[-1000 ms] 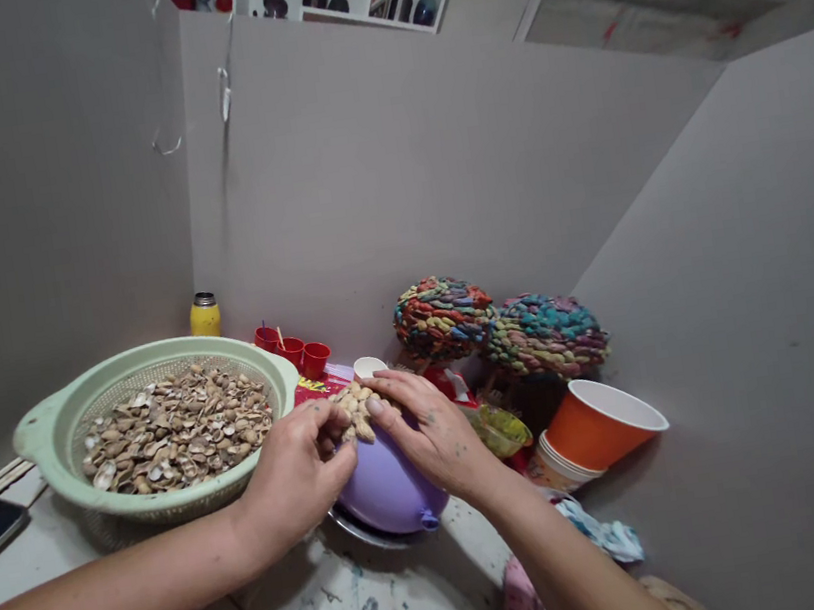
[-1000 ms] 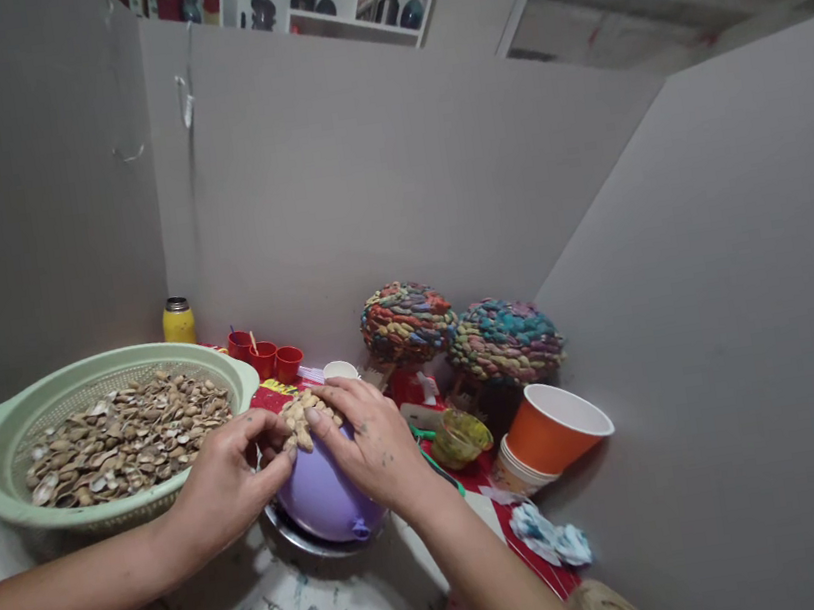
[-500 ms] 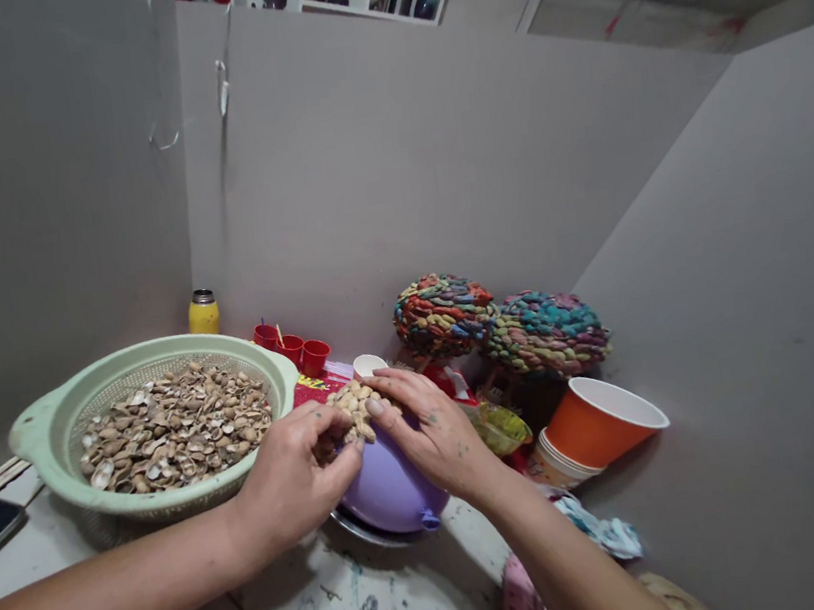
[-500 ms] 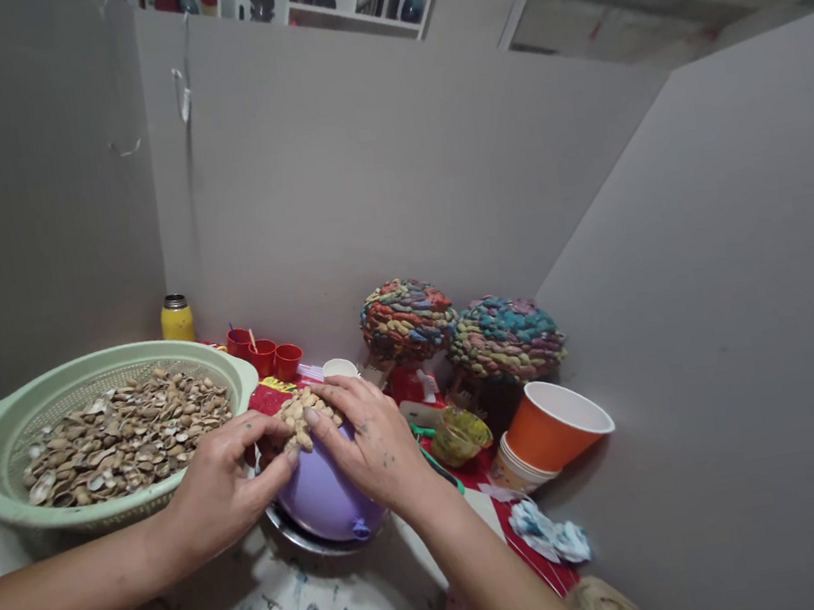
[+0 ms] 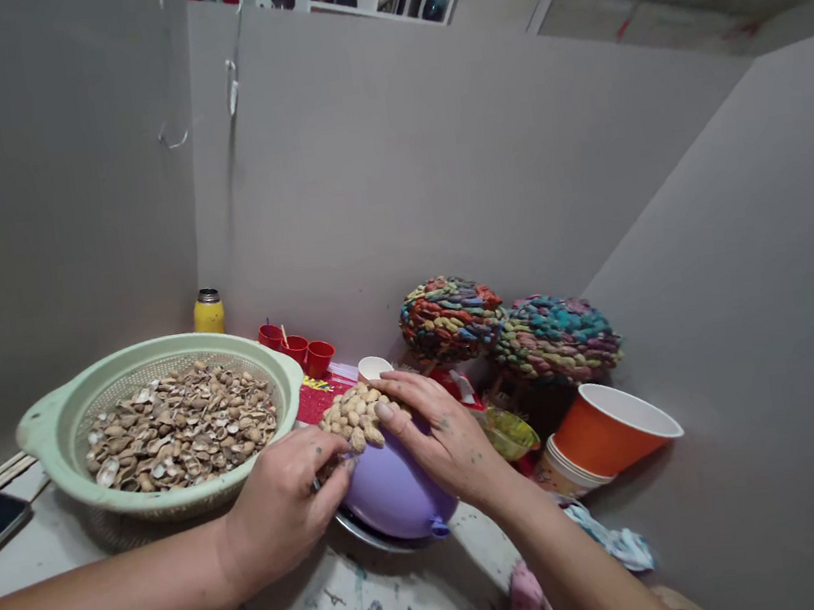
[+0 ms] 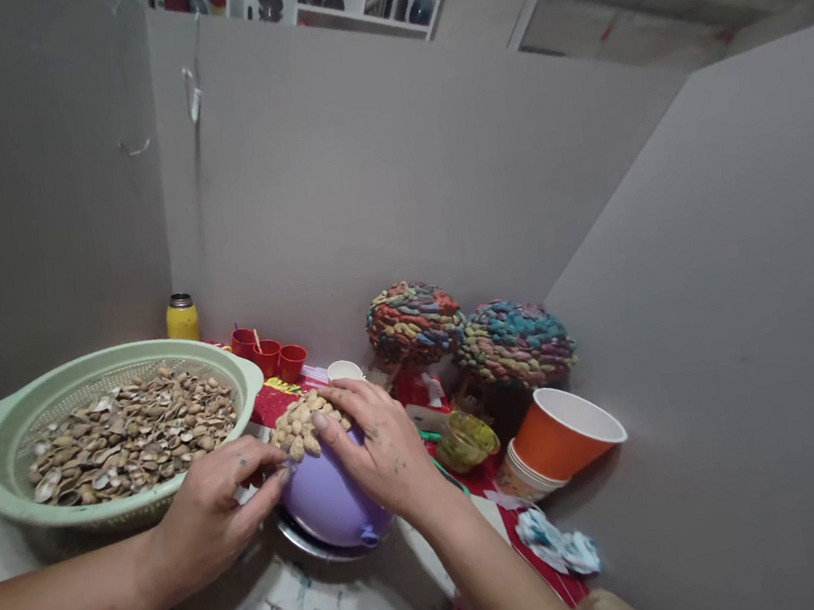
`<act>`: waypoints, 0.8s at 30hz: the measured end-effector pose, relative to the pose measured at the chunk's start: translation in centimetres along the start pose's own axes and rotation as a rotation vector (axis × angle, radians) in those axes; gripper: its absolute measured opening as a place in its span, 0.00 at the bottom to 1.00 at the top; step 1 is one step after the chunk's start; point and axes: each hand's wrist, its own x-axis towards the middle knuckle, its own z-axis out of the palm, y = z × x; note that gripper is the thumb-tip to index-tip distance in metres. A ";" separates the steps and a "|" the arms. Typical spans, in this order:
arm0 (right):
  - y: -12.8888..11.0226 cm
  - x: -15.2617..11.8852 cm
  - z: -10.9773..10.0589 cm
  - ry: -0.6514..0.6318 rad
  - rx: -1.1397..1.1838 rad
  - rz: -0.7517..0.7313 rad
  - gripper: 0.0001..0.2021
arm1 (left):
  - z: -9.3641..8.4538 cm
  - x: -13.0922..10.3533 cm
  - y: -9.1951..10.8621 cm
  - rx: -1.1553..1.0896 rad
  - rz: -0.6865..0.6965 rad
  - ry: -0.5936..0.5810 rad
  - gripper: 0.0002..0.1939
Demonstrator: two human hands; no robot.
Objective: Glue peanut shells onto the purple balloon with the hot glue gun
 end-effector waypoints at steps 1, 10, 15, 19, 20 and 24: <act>0.0 0.0 0.0 0.000 0.001 -0.003 0.21 | 0.1 0.1 0.1 0.008 -0.009 0.004 0.04; -0.1 -0.1 0.0 0.003 0.009 -0.004 0.20 | 0.4 0.4 0.2 0.019 -0.021 0.026 0.04; 0.0 -0.1 0.0 0.015 0.008 -0.008 0.20 | 0.7 0.4 0.1 0.023 -0.024 0.020 0.03; 0.2 -0.1 0.1 0.009 0.006 -0.014 0.19 | 0.8 0.5 -0.1 0.020 -0.034 -0.005 0.03; 0.2 -0.1 0.0 0.005 0.005 -0.013 0.19 | 0.8 0.5 0.0 0.016 -0.035 -0.015 0.03; 0.1 -0.1 -0.1 -0.022 0.008 -0.014 0.20 | 0.5 0.6 0.2 0.020 -0.064 -0.055 0.03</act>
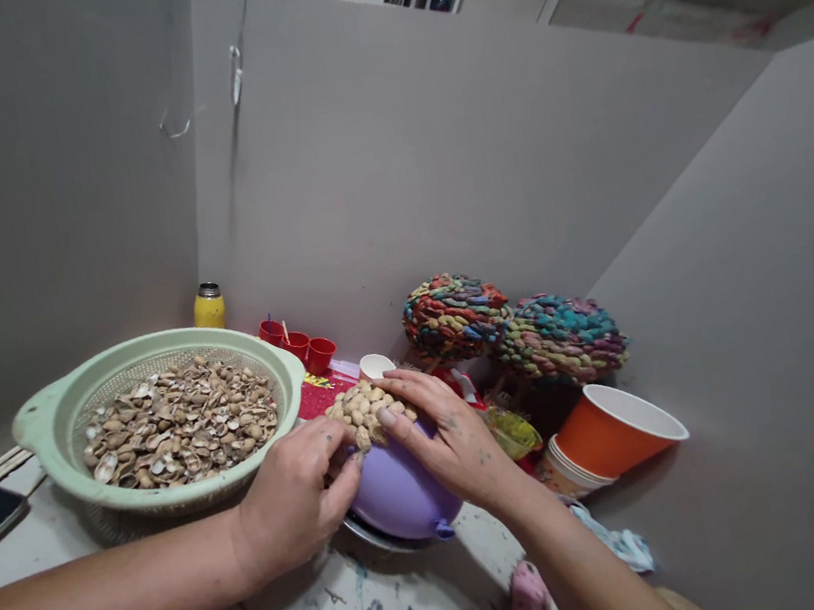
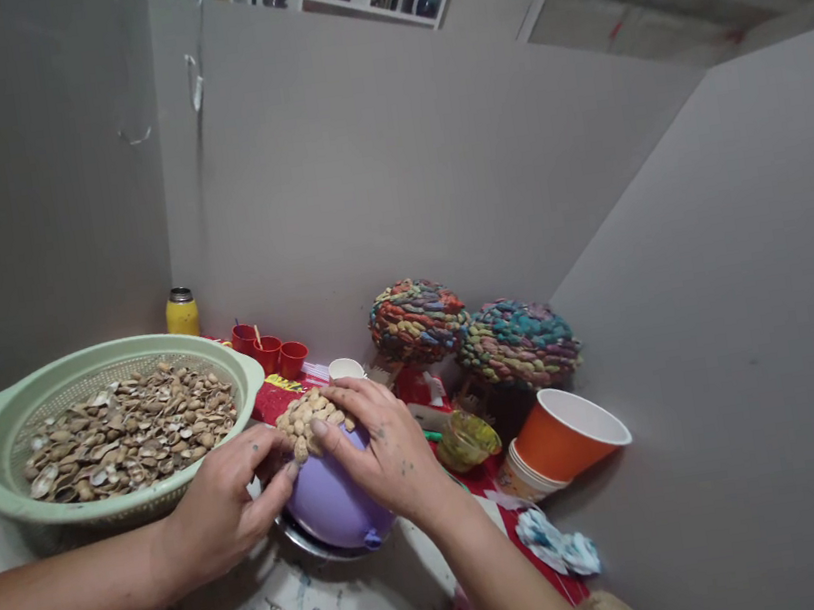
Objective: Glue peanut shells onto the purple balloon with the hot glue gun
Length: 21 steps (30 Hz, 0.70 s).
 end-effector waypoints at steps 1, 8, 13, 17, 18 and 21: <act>-0.1 0.0 -0.1 -0.004 0.001 -0.001 0.21 | -0.1 0.0 0.1 0.004 -0.009 -0.007 0.03; -0.4 0.1 -0.5 -0.054 -0.014 0.025 0.22 | 0.0 0.2 0.1 -0.002 -0.013 -0.018 0.04; -0.7 0.1 -1.0 -0.119 -0.052 0.046 0.23 | 0.2 0.4 0.0 -0.001 -0.028 -0.006 0.04; -1.1 0.2 -1.1 -0.140 -0.170 0.081 0.28 | 0.3 0.6 0.1 -0.008 -0.041 0.005 0.03; -1.2 0.3 -1.0 -0.134 -0.198 0.079 0.28 | 0.3 0.6 0.1 -0.009 -0.043 0.006 0.03; -1.5 0.5 -0.7 -0.114 -0.267 0.062 0.29 | 0.2 0.5 0.2 -0.024 -0.044 0.001 0.04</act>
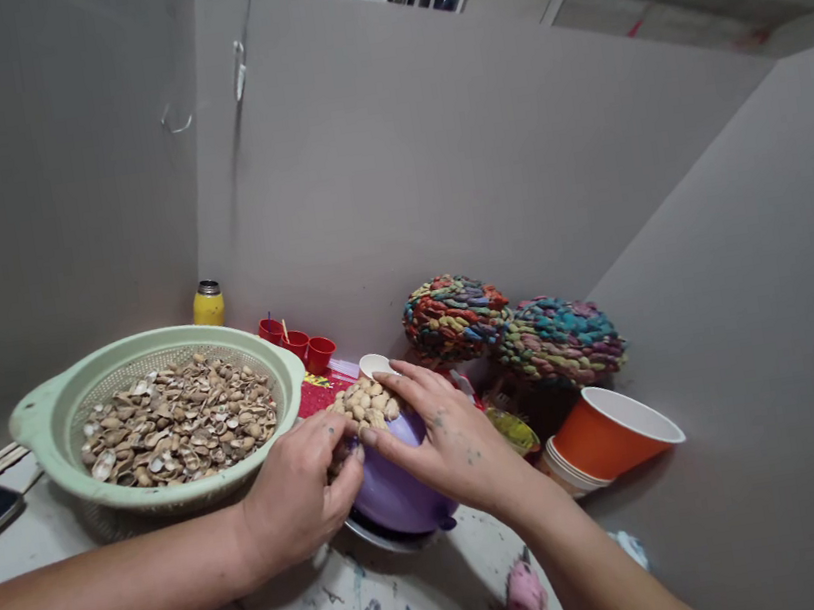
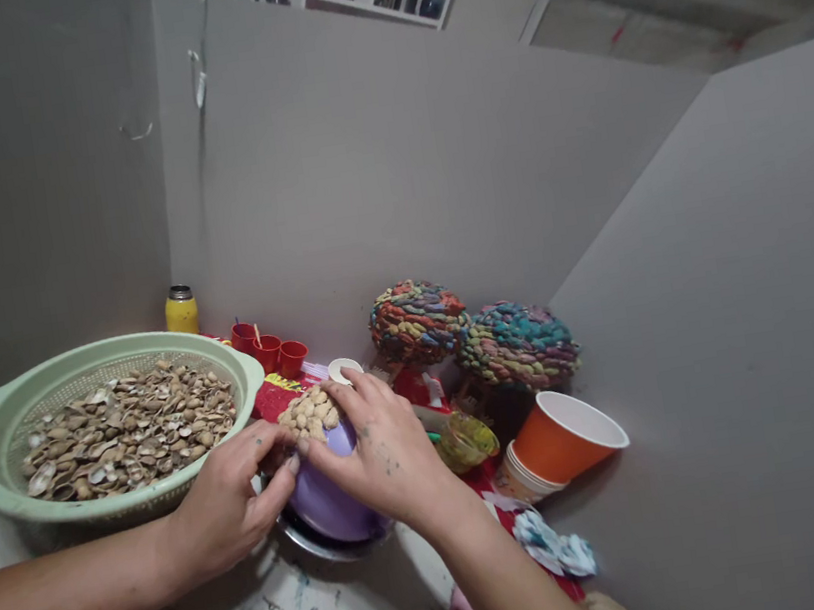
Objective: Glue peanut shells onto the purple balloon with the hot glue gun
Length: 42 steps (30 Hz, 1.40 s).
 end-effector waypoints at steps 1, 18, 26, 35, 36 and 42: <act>-0.1 0.1 0.1 0.004 -0.020 -0.004 0.28 | 0.0 -0.1 0.0 -0.010 0.003 -0.003 0.05; -0.6 -0.1 0.4 0.021 -0.096 -0.009 0.27 | 2.0 -1.1 -0.9 -0.213 -0.179 0.072 0.23; -0.5 -0.1 0.3 0.010 -0.061 0.002 0.27 | 2.1 -0.8 -1.1 -0.332 -0.311 -0.084 0.30; -0.4 -0.2 0.0 -0.026 0.000 0.018 0.29 | 2.4 -0.9 -1.4 -0.390 -0.295 -0.074 0.28; -0.3 -0.2 -0.1 -0.028 0.008 0.018 0.29 | 2.4 -0.9 -1.4 -0.388 -0.293 -0.072 0.28; 0.0 -0.2 0.0 -0.039 0.072 0.027 0.27 | 2.6 -0.9 -1.6 -0.368 -0.276 -0.054 0.28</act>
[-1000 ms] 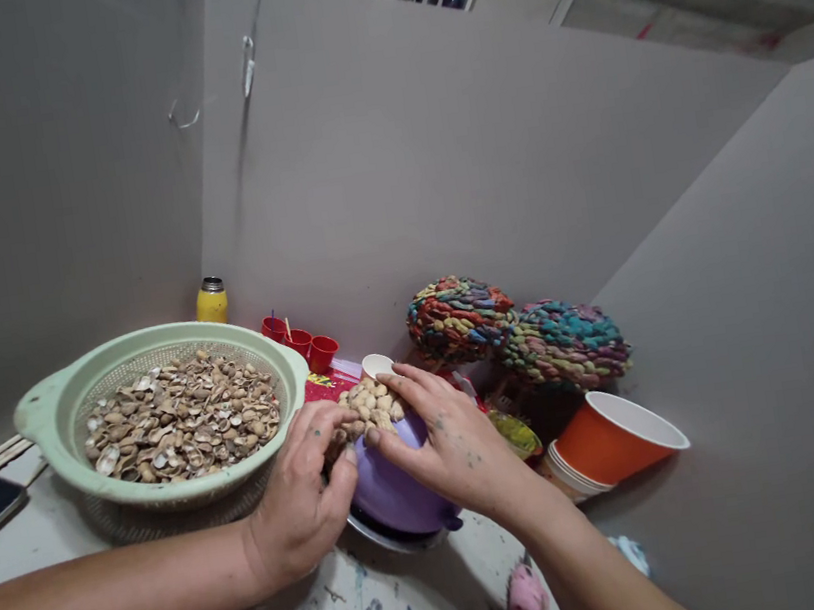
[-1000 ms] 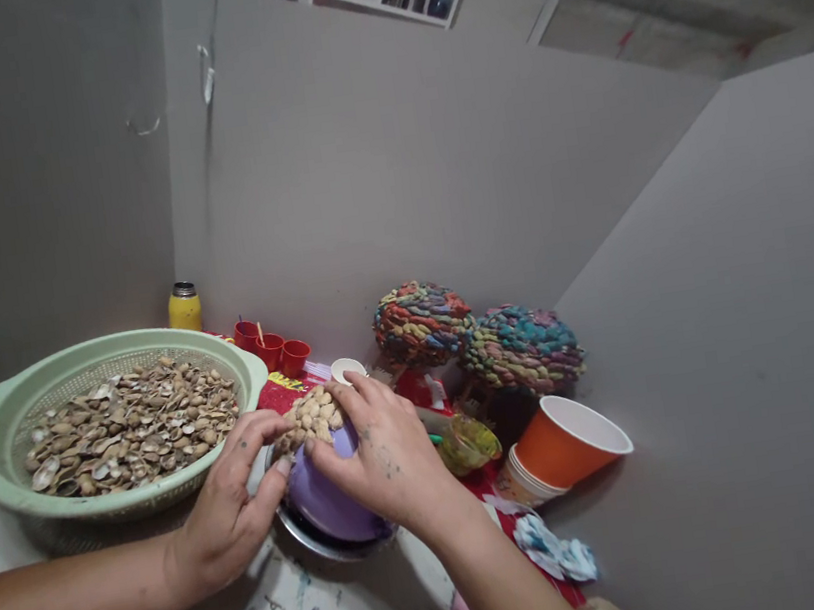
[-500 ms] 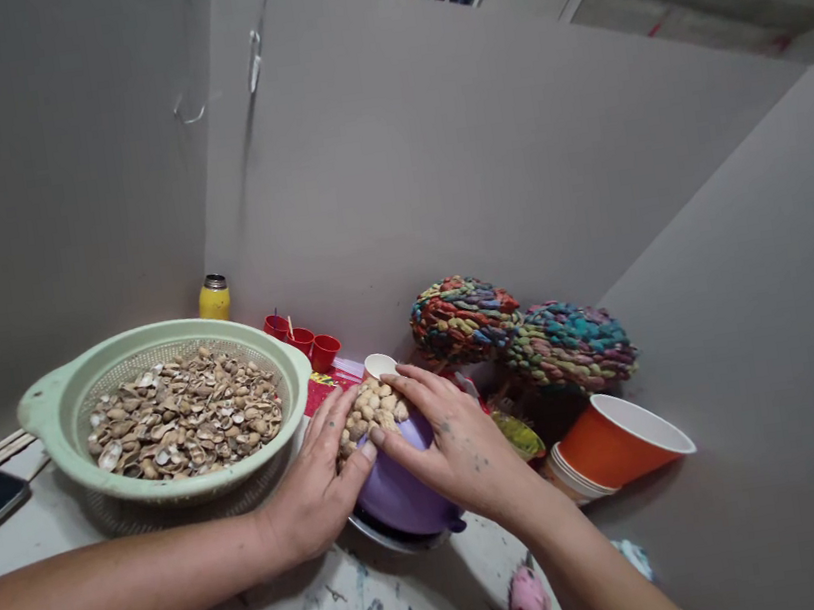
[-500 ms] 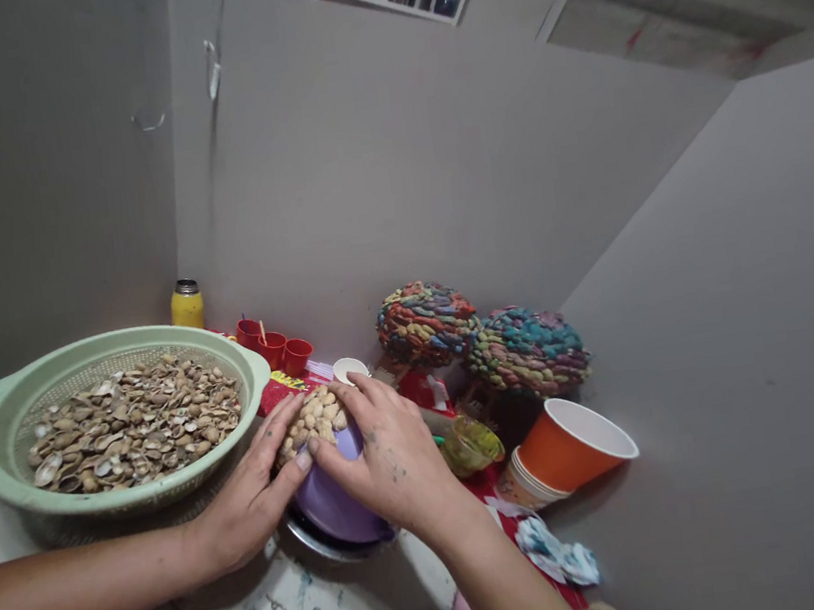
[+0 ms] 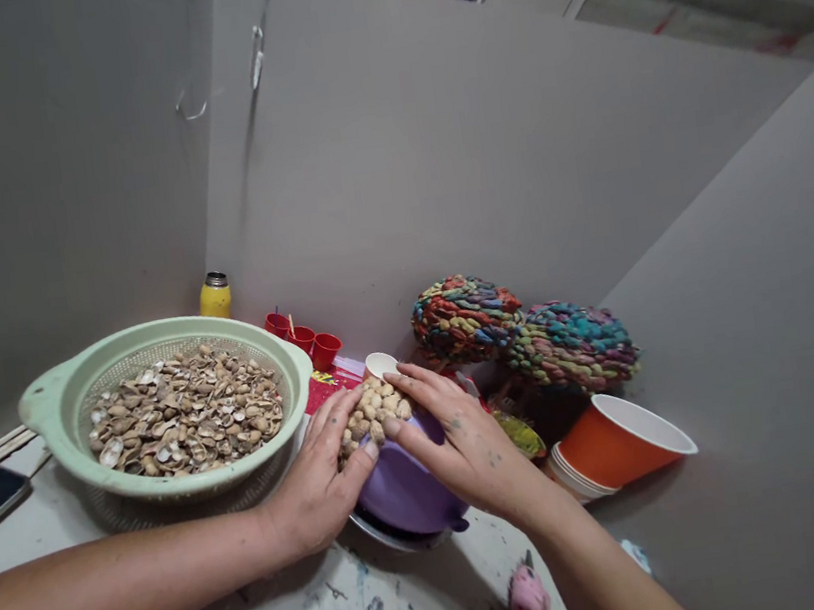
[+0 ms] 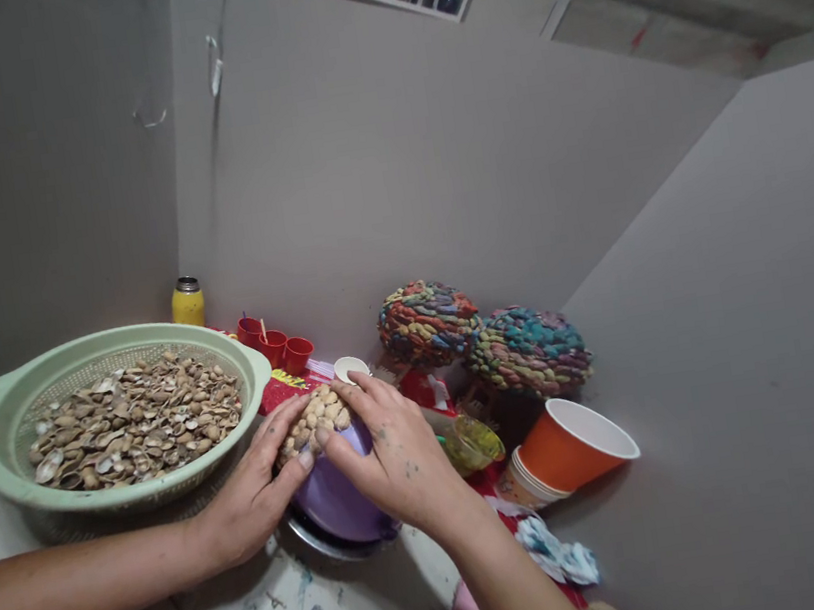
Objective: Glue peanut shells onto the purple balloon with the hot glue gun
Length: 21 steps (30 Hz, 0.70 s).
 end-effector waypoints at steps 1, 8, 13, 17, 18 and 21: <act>0.0 0.0 0.0 -0.002 0.009 0.004 0.26 | 0.0 0.0 -0.1 0.003 0.005 0.003 0.28; 0.0 -0.1 0.1 0.021 -0.017 -0.011 0.27 | 0.0 0.0 -0.2 0.038 0.033 0.021 0.28; -0.2 0.0 0.2 0.037 -0.030 -0.011 0.27 | 0.0 0.1 -0.2 0.035 0.040 0.032 0.28; -0.3 0.1 0.3 0.044 -0.028 -0.008 0.28 | 0.1 0.1 -0.1 0.034 0.034 0.031 0.27; -0.3 0.1 0.4 0.049 -0.031 -0.005 0.28 | 0.1 0.1 -0.1 0.036 0.036 0.034 0.27; -0.3 0.0 0.6 0.068 -0.047 -0.006 0.27 | 0.1 0.1 -0.1 0.038 0.040 0.042 0.26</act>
